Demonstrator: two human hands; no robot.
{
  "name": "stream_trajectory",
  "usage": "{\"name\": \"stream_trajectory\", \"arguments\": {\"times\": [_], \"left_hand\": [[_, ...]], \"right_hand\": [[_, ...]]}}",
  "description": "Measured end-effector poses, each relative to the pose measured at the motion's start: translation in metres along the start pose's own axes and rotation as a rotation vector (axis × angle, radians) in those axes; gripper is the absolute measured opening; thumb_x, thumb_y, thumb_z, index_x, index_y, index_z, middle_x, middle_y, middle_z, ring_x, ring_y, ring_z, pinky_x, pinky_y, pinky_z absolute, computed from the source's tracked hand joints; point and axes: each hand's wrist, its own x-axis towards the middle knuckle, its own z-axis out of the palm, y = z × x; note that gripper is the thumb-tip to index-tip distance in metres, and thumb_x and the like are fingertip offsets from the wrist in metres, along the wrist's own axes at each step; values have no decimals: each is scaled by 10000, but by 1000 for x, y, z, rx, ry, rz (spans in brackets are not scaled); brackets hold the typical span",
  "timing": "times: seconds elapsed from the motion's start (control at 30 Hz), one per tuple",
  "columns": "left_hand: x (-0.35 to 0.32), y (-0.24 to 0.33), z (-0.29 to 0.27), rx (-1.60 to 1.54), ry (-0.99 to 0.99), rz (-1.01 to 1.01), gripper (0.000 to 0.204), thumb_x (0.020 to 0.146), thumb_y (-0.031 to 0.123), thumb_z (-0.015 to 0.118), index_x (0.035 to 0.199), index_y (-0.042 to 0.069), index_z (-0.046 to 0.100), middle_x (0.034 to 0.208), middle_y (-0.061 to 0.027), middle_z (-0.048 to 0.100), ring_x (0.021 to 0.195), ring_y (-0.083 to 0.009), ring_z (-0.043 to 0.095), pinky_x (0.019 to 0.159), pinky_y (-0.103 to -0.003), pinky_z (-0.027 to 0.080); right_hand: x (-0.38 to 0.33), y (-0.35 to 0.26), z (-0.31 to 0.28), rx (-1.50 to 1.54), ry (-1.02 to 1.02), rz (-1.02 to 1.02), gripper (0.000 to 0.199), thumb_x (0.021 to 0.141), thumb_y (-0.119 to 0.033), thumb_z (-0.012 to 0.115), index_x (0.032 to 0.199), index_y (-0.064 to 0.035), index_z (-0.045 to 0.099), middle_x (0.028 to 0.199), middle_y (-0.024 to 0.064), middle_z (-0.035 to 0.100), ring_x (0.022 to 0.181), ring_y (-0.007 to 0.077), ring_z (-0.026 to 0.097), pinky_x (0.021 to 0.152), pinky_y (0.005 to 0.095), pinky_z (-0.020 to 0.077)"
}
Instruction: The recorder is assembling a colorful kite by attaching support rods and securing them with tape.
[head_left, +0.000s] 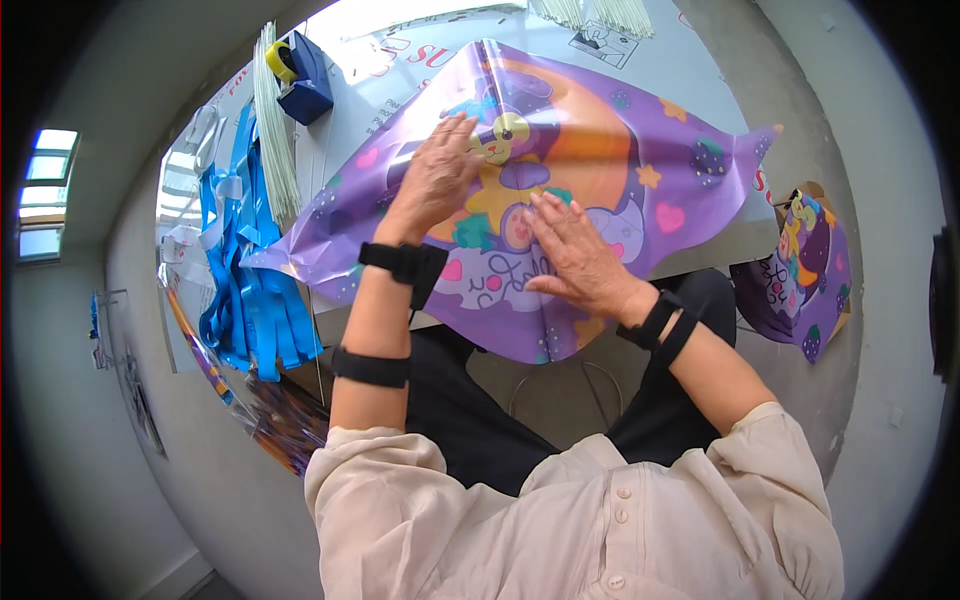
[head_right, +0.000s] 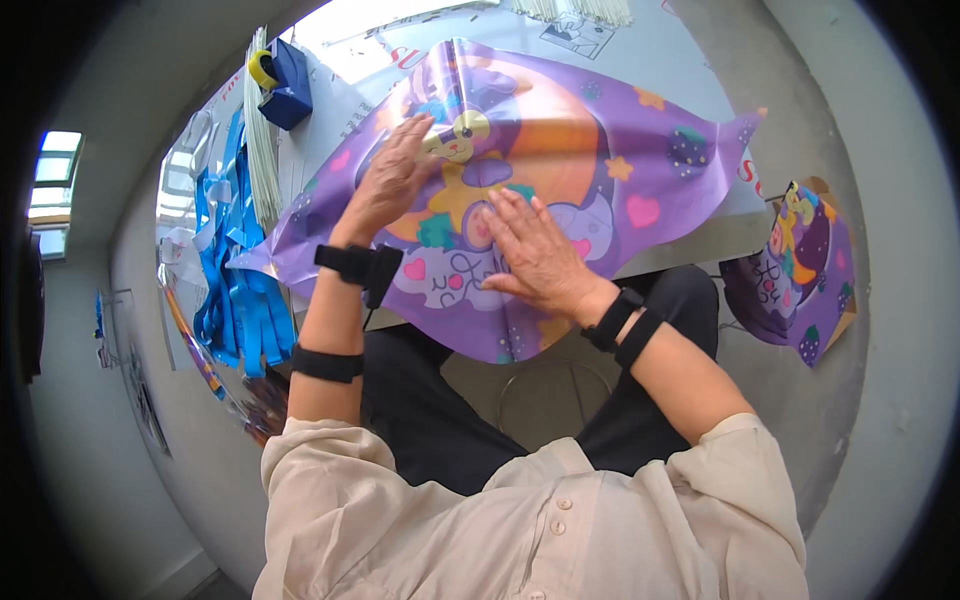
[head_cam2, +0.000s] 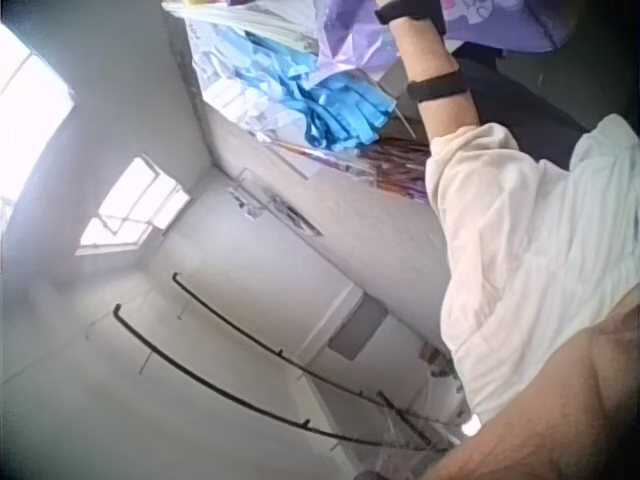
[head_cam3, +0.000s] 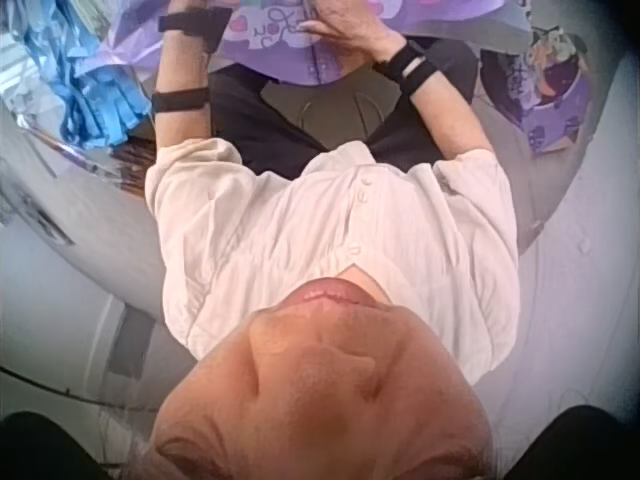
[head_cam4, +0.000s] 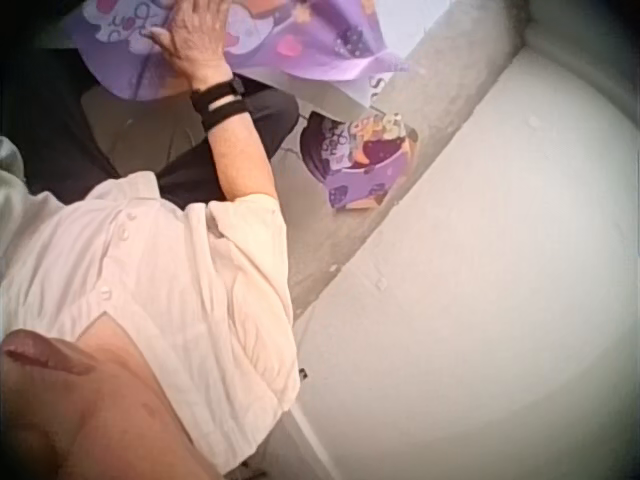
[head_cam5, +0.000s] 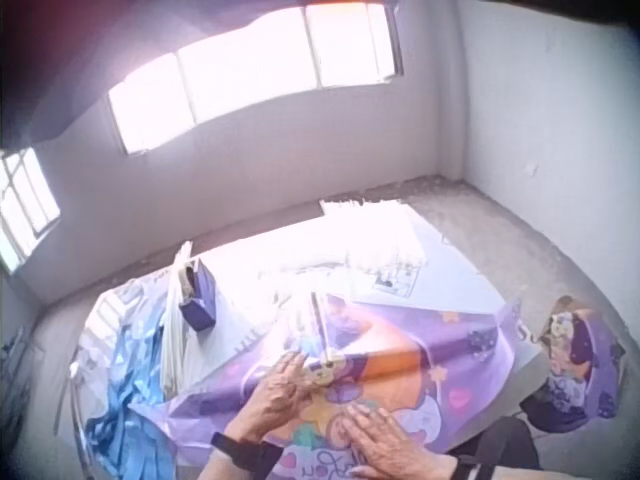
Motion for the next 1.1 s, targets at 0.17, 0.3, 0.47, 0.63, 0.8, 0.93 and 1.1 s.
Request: {"name": "stream_trajectory", "arguments": {"times": [0.17, 0.3, 0.47, 0.63, 0.8, 0.93, 1.1], "left_hand": [[58, -19, 41, 249, -316, -350, 668, 904, 561, 303, 1435, 164, 220, 1504, -96, 155, 1395, -256, 109, 1096, -517, 117], [96, -47, 34, 155, -402, -455, 669, 902, 558, 319, 1434, 162, 230, 1505, -108, 147, 1394, -276, 106, 1093, -519, 91], [113, -42, 57, 222, -158, -259, 684, 906, 534, 337, 1424, 100, 230, 1501, -116, 148, 1396, -259, 95, 1094, -539, 73], [127, -55, 63, 236, -300, -247, 732, 899, 582, 290, 1436, 96, 189, 1506, -123, 125, 1397, -264, 86, 1097, -530, 56], [143, -75, 59, 288, -374, -175, 708, 906, 585, 267, 1444, 133, 178, 1511, -89, 119, 1398, -245, 85, 1106, -503, 72], [172, -99, 54, 315, -419, -182, 687, 905, 591, 258, 1447, 179, 171, 1513, -46, 122, 1397, -215, 91, 1111, -490, 109], [194, -114, 55, 382, -424, -201, 708, 890, 613, 267, 1447, 190, 161, 1512, -56, 117, 1398, -207, 79, 1114, -490, 108]], "right_hand": [[-15, 4, 1, -70, -301, -23, 920, 747, -528, 599, 1414, -26, 212, 1478, 158, 189, 1388, 286, 129, 1122, 424, 88], [-17, 6, -15, -52, -411, -73, 895, 760, -534, 592, 1404, -25, 236, 1476, 157, 195, 1387, 278, 137, 1110, 468, 117], [35, 18, -5, -1, -135, 69, 827, 791, -483, 597, 1376, 6, 276, 1456, 173, 229, 1373, 308, 165, 1107, 476, 125], [58, 33, 14, -119, -185, 56, 843, 795, -520, 556, 1382, 12, 267, 1454, 171, 235, 1375, 303, 157, 1113, 463, 109], [53, 41, 11, -87, -140, -18, 945, 717, -592, 585, 1388, -5, 270, 1462, 160, 221, 1379, 298, 145, 1115, 463, 92], [53, 42, 3, -67, -223, -17, 953, 685, -598, 612, 1394, -50, 287, 1465, 164, 213, 1379, 314, 136, 1108, 490, 86], [53, 46, -13, -52, -347, -121, 881, 707, -571, 624, 1405, -145, 297, 1458, 154, 239, 1369, 348, 151, 1084, 554, 96]]}}
